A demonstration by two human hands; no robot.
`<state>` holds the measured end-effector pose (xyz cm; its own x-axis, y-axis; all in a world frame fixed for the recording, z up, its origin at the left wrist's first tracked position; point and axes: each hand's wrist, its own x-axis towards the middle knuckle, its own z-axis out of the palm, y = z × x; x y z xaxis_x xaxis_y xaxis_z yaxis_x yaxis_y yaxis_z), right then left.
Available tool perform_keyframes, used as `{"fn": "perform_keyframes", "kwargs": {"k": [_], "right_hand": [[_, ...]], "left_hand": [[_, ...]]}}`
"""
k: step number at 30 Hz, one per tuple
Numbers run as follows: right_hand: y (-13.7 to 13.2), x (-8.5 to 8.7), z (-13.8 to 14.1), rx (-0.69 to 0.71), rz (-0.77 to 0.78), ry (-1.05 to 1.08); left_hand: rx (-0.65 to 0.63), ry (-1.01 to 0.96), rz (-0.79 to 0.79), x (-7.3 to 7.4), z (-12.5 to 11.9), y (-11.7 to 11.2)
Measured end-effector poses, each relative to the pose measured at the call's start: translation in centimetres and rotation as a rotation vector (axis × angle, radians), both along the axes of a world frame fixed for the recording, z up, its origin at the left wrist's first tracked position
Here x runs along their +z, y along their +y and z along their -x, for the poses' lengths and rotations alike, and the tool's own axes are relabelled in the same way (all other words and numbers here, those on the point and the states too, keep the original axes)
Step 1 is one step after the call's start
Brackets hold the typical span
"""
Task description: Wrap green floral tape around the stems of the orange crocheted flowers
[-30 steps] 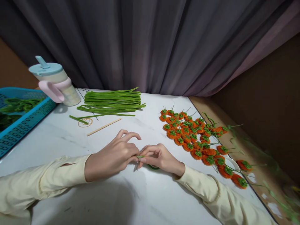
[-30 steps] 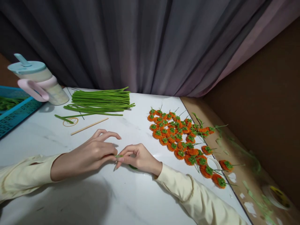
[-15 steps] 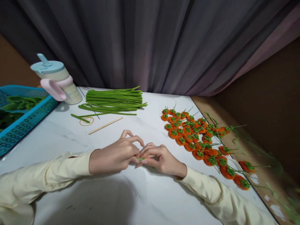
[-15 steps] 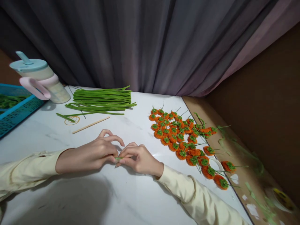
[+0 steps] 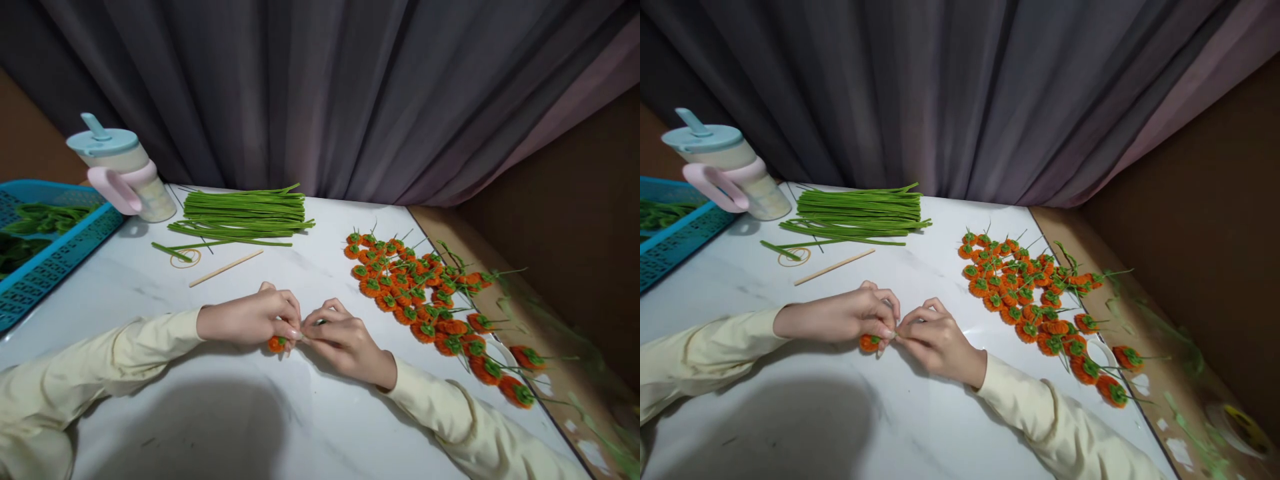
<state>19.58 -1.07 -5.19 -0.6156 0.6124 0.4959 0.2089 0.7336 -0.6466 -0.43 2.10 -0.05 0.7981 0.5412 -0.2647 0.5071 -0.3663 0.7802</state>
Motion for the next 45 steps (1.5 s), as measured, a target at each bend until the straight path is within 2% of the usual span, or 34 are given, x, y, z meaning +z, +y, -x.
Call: {"fn": "perform_keyframes", "kwargs": {"k": [6,9,11,14,19,23,25,29,31,33,37,42,45], "right_hand": [[0.2,0.2,0.3,-0.058,0.400,0.066],[0.3,0.6,0.2,-0.060,0.554,0.102],[0.4,0.8,0.2,-0.031,0.587,0.134],[0.5,0.9,0.0,0.006,0.548,0.148],[0.7,0.7,-0.2,0.059,0.454,0.081],[0.6,0.5,-0.2,0.091,0.322,0.063],[0.4,0.5,-0.1,0.091,0.232,0.039],[0.0,0.5,-0.1,0.057,0.082,0.008],[0.0,0.5,-0.1,0.034,0.071,0.022],[0.1,0.3,-0.1,0.010,0.100,0.050],[0.4,0.2,-0.1,-0.037,0.189,0.102],[0.5,0.6,0.0,-0.038,0.250,0.119],[0.6,0.7,0.1,-0.050,0.260,0.123]], "left_hand": [[-0.008,-0.006,-0.511,0.6,-0.1,-1.1],[-0.060,-0.035,-0.658,0.6,0.0,-1.5],[-0.095,-0.043,-0.716,0.6,0.1,-1.5],[-0.115,-0.043,-0.735,0.6,0.1,-1.5],[-0.104,-0.020,-0.585,1.0,-0.1,-1.3],[-0.085,0.003,-0.405,0.8,-0.1,-0.8],[-0.038,0.021,-0.242,0.6,0.0,-0.5],[0.041,0.020,0.196,0.8,0.1,0.3],[0.055,0.031,0.253,0.9,0.2,0.6],[0.060,0.054,0.163,1.0,0.3,0.6],[0.063,0.078,-0.155,1.0,0.5,0.0],[0.006,-0.024,-0.523,0.8,0.4,-1.2],[-0.031,-0.064,-0.686,0.9,0.3,-1.6]]}}
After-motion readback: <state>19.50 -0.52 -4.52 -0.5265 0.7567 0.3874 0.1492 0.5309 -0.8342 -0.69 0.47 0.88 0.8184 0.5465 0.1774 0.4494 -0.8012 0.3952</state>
